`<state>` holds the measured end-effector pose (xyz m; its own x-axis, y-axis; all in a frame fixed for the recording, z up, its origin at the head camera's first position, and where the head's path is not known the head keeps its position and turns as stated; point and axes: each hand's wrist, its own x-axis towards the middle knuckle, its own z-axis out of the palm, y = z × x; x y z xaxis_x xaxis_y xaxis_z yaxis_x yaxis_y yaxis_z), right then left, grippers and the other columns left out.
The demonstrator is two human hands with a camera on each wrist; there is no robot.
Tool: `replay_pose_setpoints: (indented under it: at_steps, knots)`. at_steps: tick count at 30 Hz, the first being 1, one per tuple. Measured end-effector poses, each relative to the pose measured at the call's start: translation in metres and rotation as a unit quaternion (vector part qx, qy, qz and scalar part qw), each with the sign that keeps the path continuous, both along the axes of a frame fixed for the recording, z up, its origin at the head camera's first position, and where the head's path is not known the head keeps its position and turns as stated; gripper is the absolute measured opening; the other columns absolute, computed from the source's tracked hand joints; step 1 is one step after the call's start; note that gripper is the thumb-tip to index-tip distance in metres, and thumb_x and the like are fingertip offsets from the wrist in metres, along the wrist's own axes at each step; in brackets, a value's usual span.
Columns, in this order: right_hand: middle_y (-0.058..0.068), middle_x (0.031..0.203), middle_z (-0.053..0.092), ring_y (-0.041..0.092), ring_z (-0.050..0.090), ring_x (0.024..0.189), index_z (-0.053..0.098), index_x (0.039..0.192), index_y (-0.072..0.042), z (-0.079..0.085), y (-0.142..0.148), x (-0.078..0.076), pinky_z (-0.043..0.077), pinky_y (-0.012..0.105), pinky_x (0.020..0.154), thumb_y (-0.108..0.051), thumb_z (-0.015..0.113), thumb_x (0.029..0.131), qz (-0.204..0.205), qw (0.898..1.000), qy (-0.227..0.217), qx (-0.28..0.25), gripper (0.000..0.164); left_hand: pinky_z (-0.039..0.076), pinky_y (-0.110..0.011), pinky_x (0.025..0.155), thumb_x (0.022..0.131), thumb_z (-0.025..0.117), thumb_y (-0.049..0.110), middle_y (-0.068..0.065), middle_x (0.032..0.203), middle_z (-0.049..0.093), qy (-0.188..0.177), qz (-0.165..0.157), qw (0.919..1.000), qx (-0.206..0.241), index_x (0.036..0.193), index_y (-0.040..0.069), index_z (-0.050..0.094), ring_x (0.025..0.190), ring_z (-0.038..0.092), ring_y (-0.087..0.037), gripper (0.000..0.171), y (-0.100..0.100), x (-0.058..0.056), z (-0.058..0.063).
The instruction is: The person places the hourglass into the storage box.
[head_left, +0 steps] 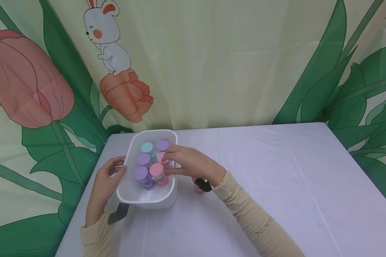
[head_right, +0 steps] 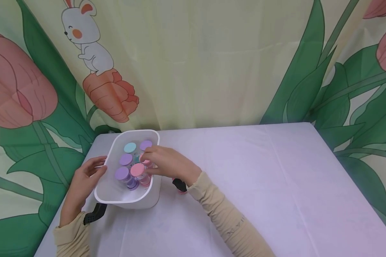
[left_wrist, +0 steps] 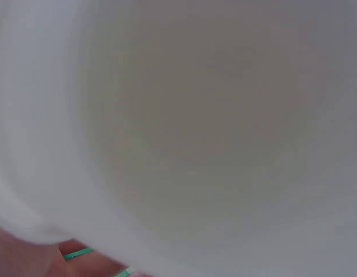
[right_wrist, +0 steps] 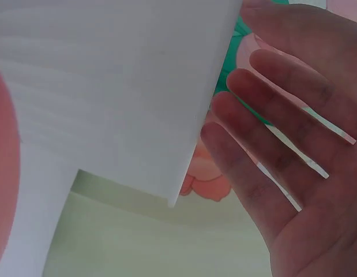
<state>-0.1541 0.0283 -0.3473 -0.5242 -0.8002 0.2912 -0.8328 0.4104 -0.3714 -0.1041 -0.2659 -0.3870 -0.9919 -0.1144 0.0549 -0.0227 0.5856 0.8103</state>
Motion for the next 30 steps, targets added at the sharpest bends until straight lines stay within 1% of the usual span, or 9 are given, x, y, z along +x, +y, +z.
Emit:
replay_pose_setpoints:
  at_steps: [4, 6, 11, 14, 17, 19, 21, 26, 30]
  knots:
    - [-0.003, 0.110, 0.064, 0.009, 0.057, 0.104, 0.071, 0.111, -0.014, -0.002, 0.006, 0.002, 0.049, 0.022, 0.094, -0.025, 0.075, 0.089, -0.012, 1.000, 0.011, -0.007, 0.025, 0.048, -0.062, 0.098, 0.101, 0.056, 0.030, -0.021, 0.136, 0.056, -0.001, -0.001, 1.0000, 0.001, 0.142, 0.007, 0.050, 0.122, 0.056, -0.040, 0.047, 0.000, 0.000, 0.001]
    - [-0.004, 0.110, 0.064, 0.010, 0.057, 0.104, 0.071, 0.114, -0.013, -0.002, 0.009, 0.004, 0.050, 0.023, 0.095, -0.025, 0.076, 0.089, -0.015, 1.000, 0.009, -0.007, 0.028, 0.048, -0.062, 0.098, 0.101, 0.056, 0.030, -0.021, 0.137, 0.056, -0.002, -0.001, 1.0000, 0.001, 0.142, 0.007, 0.050, 0.123, 0.056, -0.040, 0.048, 0.000, 0.000, 0.001]
    - [-0.002, 0.117, 0.065, 0.013, 0.058, 0.112, 0.070, 0.119, -0.013, -0.004, 0.017, 0.008, 0.049, 0.026, 0.099, -0.023, 0.076, 0.088, -0.025, 1.000, 0.003, -0.002, 0.033, 0.048, -0.062, 0.097, 0.101, 0.056, 0.031, -0.022, 0.137, 0.056, -0.003, 0.002, 1.0000, -0.001, 0.142, 0.007, 0.050, 0.123, 0.056, -0.041, 0.048, 0.000, 0.000, 0.001]
    - [-0.001, 0.118, 0.066, 0.013, 0.059, 0.113, 0.070, 0.119, -0.012, -0.005, 0.022, 0.009, 0.049, 0.026, 0.099, -0.023, 0.076, 0.088, -0.033, 0.999, 0.000, 0.002, 0.033, 0.049, -0.061, 0.097, 0.101, 0.056, 0.030, -0.022, 0.136, 0.056, 0.001, 0.001, 1.0000, -0.002, 0.142, 0.007, 0.050, 0.122, 0.056, -0.040, 0.047, 0.000, 0.000, 0.000]
    - [-0.002, 0.116, 0.066, 0.013, 0.059, 0.111, 0.070, 0.117, -0.012, -0.007, 0.026, 0.010, 0.050, 0.026, 0.098, -0.023, 0.076, 0.088, -0.040, 0.999, 0.001, 0.009, 0.031, 0.052, -0.056, 0.094, 0.101, 0.056, 0.029, -0.021, 0.133, 0.059, 0.011, -0.002, 0.9999, -0.006, 0.140, 0.006, 0.052, 0.119, 0.058, -0.037, 0.046, -0.001, 0.001, -0.001]
    - [-0.002, 0.114, 0.066, 0.013, 0.059, 0.110, 0.071, 0.117, -0.011, -0.009, 0.029, 0.011, 0.050, 0.026, 0.097, -0.022, 0.076, 0.088, -0.042, 0.999, 0.005, 0.011, 0.031, 0.053, -0.050, 0.092, 0.101, 0.056, 0.028, -0.020, 0.132, 0.060, 0.016, -0.003, 0.9998, -0.010, 0.140, 0.006, 0.052, 0.117, 0.060, -0.035, 0.045, -0.001, 0.001, -0.002]
    - [-0.001, 0.114, 0.066, 0.013, 0.059, 0.110, 0.071, 0.116, -0.011, -0.011, 0.032, 0.011, 0.051, 0.026, 0.097, -0.022, 0.076, 0.088, -0.043, 0.999, 0.008, 0.014, 0.031, 0.053, -0.048, 0.091, 0.101, 0.056, 0.027, -0.019, 0.131, 0.061, 0.020, -0.004, 0.9997, -0.011, 0.139, 0.006, 0.053, 0.115, 0.060, -0.034, 0.044, -0.002, 0.001, -0.003]
    - [-0.001, 0.113, 0.066, 0.012, 0.060, 0.108, 0.071, 0.114, -0.011, -0.018, 0.038, 0.012, 0.052, 0.026, 0.095, -0.021, 0.077, 0.087, -0.048, 0.999, 0.010, 0.015, 0.030, 0.051, -0.057, 0.094, 0.101, 0.056, 0.028, -0.021, 0.131, 0.060, 0.019, -0.005, 0.9998, -0.006, 0.140, 0.006, 0.052, 0.117, 0.060, -0.037, 0.045, -0.001, 0.001, -0.003]
    - [-0.002, 0.111, 0.066, 0.011, 0.061, 0.105, 0.071, 0.112, -0.012, -0.024, 0.044, 0.014, 0.053, 0.025, 0.092, -0.020, 0.078, 0.086, -0.056, 0.998, 0.011, 0.014, 0.028, 0.051, -0.059, 0.095, 0.101, 0.056, 0.029, -0.021, 0.132, 0.059, 0.017, -0.004, 0.9998, -0.005, 0.140, 0.006, 0.052, 0.118, 0.059, -0.038, 0.045, -0.001, 0.001, -0.003]
